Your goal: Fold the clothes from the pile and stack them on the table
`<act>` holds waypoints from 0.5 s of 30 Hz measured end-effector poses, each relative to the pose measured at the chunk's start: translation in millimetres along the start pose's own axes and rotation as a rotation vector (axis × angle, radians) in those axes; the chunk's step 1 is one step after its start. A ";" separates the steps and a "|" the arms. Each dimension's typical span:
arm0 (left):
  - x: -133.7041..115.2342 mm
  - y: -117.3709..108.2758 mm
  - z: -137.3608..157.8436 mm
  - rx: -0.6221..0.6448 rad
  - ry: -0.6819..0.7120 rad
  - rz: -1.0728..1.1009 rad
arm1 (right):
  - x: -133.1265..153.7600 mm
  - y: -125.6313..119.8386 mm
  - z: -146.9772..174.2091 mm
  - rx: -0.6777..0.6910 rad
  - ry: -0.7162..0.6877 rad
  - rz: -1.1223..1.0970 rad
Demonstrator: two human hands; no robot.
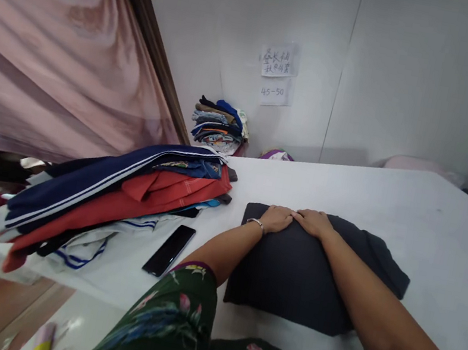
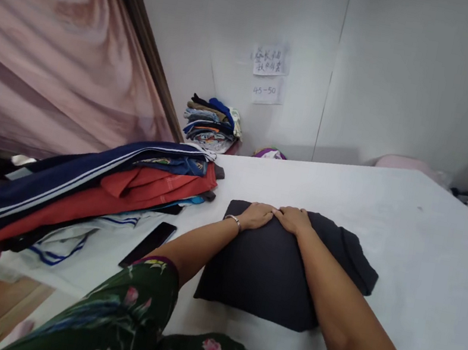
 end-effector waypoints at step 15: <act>-13.0 -23.8 19.4 -0.063 -0.175 -0.166 | -4.4 3.4 -3.4 0.006 -0.005 -0.013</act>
Point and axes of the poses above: each hand's wrist, its own z-axis away from the middle knuckle, its own y-axis out of the palm, x = y × z, the point moved 6 cm from there along -z, towards the middle knuckle, and after that the axes turned 9 degrees about -x, right-handed, at the moved point
